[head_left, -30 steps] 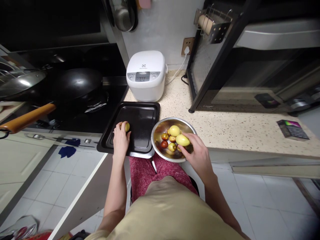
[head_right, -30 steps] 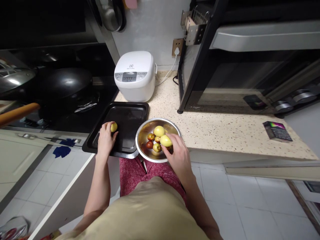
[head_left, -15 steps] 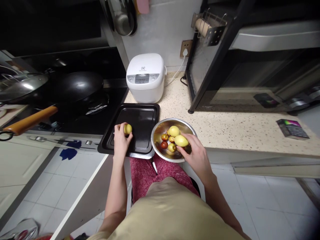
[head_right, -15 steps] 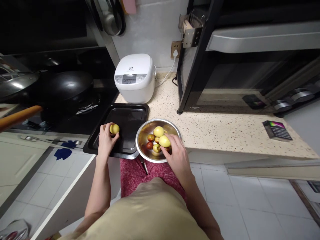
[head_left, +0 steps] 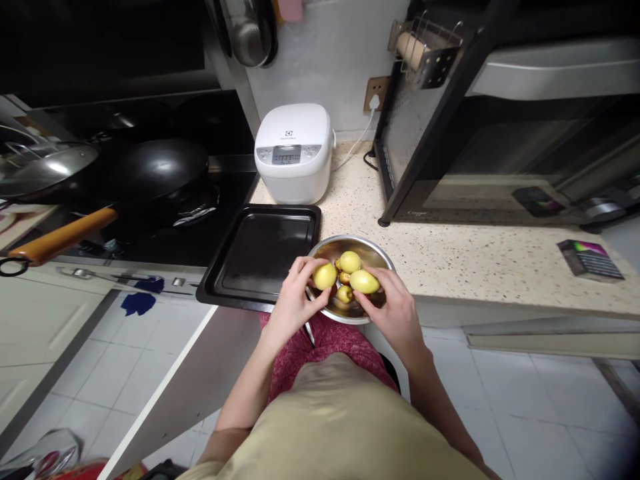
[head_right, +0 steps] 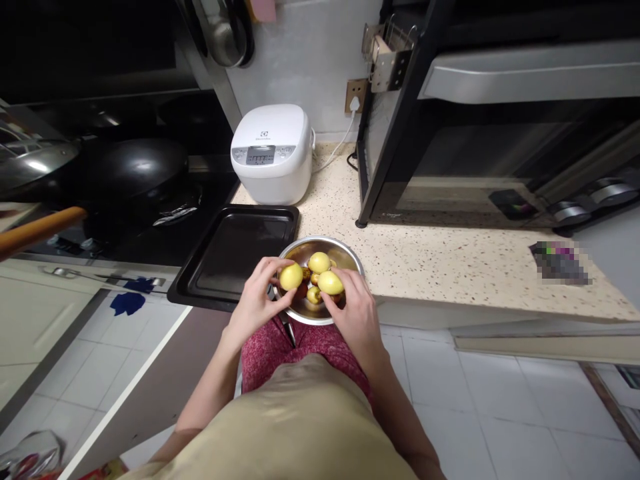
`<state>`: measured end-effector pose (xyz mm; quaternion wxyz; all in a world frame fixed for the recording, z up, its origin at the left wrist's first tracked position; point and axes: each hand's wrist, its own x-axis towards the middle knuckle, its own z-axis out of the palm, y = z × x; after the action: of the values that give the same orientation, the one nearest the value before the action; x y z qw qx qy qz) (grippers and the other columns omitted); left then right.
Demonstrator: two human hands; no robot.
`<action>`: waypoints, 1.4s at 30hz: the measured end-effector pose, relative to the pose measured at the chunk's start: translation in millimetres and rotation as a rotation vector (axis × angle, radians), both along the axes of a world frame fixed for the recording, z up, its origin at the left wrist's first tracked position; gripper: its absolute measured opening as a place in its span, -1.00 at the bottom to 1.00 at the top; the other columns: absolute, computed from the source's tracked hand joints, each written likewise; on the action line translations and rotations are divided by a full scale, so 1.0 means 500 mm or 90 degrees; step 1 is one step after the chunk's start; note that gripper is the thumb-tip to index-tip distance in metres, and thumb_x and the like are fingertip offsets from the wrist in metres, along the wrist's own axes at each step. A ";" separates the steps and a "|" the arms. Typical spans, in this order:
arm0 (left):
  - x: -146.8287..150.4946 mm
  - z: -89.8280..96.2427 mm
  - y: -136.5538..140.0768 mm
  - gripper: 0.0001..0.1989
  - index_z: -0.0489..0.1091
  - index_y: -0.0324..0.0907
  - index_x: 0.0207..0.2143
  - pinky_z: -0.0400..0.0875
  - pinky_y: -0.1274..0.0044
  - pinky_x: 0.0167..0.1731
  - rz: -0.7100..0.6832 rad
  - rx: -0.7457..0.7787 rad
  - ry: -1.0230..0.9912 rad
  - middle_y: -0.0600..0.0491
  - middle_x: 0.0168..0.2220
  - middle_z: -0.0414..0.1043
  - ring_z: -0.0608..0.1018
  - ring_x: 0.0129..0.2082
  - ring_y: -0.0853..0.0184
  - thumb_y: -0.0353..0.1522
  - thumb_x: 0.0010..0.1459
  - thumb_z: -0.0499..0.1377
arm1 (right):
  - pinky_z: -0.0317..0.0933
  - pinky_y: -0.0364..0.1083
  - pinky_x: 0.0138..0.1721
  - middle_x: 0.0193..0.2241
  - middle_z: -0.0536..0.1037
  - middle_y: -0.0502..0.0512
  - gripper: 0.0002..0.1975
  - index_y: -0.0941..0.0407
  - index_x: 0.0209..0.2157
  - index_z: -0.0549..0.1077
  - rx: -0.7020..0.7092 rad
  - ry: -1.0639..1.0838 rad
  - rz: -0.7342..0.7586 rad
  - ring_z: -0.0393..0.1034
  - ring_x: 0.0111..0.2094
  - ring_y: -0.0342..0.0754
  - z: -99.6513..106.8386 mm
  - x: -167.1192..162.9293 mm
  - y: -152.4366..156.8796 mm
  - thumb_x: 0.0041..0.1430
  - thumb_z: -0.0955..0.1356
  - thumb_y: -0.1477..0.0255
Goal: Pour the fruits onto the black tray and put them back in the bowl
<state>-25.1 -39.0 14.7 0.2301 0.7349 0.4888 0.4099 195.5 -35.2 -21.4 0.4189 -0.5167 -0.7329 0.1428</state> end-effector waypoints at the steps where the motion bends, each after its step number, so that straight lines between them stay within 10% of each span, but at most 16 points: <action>1: 0.007 -0.003 0.001 -0.59 0.38 -0.08 0.13 0.55 0.44 -0.04 -0.012 -0.010 0.003 -0.09 0.06 0.38 0.51 0.08 0.19 -0.45 0.24 0.25 | 0.41 0.15 0.05 -0.01 0.58 0.21 -0.67 0.04 0.08 0.45 0.001 0.002 0.000 0.50 0.02 0.17 0.000 -0.001 0.000 0.30 0.40 0.34; 42: 0.010 -0.011 0.001 -0.60 0.34 -0.06 0.23 0.40 0.27 0.23 -0.082 -0.031 0.070 -0.11 0.18 0.40 0.47 0.22 0.13 -0.40 0.36 0.17 | 0.40 0.20 0.07 0.01 0.57 0.22 -0.62 0.02 0.12 0.43 -0.026 0.013 0.013 0.50 0.05 0.21 0.002 0.001 0.001 0.31 0.40 0.28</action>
<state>-20.1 -38.7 9.1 0.2465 0.7805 0.4621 0.3414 196.0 -34.7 -20.6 0.4142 -0.5158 -0.7310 0.1673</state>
